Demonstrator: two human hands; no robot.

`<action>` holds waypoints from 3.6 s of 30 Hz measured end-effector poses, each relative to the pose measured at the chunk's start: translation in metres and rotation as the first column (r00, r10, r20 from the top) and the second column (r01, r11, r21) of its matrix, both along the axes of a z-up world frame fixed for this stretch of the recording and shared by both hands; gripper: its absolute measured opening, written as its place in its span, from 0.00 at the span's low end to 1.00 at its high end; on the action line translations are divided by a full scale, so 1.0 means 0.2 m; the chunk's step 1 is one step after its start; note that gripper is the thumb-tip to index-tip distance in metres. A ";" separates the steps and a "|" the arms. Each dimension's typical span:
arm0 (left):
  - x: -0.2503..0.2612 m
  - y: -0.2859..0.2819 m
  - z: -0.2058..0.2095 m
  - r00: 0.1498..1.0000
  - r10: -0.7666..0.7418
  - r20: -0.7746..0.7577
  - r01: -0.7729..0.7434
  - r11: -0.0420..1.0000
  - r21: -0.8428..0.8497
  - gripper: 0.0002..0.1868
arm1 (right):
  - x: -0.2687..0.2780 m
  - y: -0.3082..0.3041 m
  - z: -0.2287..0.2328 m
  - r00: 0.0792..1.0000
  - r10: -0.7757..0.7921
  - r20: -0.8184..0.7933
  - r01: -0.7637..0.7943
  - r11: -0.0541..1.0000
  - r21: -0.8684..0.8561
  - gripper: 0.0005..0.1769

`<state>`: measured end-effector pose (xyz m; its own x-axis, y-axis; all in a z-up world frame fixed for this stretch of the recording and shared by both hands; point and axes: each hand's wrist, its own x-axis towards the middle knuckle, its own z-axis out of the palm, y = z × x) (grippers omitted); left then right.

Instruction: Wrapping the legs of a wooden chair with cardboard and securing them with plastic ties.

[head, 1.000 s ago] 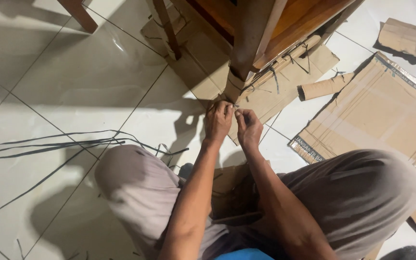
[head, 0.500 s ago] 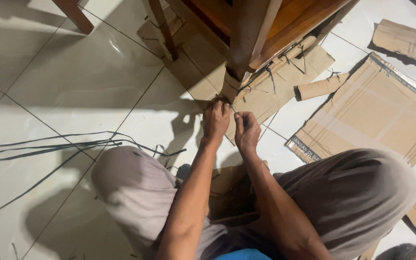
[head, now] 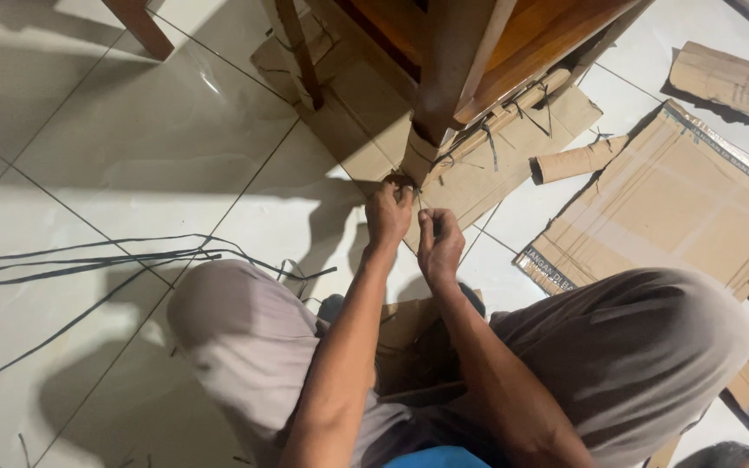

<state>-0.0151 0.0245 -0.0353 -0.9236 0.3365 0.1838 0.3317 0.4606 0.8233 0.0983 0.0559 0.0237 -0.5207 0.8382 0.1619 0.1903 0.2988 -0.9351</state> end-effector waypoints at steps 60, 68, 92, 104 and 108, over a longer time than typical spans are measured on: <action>0.27 -0.90 -0.32 0.890 0.157 0.428 0.212 0.688 -0.694 0.21 | 0.11 -0.30 -0.88 0.776 0.498 0.388 -0.295 0.830 -0.474 0.12; 0.34 -0.92 -0.18 0.945 -0.070 0.321 0.250 0.788 -0.563 0.24 | 0.05 -0.37 -0.88 0.671 0.546 0.502 -0.357 0.831 -0.427 0.14; 0.04 -0.85 -0.01 0.639 0.124 0.759 -0.722 0.438 0.536 0.21 | 0.01 -0.34 -0.45 0.907 0.410 0.097 -0.293 0.779 -0.554 0.11; 0.22 -0.61 0.19 0.712 -0.035 0.702 -0.564 0.567 0.600 0.20 | -0.07 -0.30 -0.11 0.855 0.457 -0.246 -0.492 0.563 -0.664 0.18; 0.23 -0.61 0.11 0.686 -0.028 0.728 -0.566 0.607 0.557 0.22 | -0.02 -0.24 -0.23 0.845 0.493 -0.205 -0.493 0.571 -0.657 0.09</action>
<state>0.0308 -0.0968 -0.0135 -0.9078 0.0845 -0.4108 -0.4102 -0.3831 0.8276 0.0938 0.0087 -0.0228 -0.8865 0.3280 -0.3263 0.2072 -0.3492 -0.9138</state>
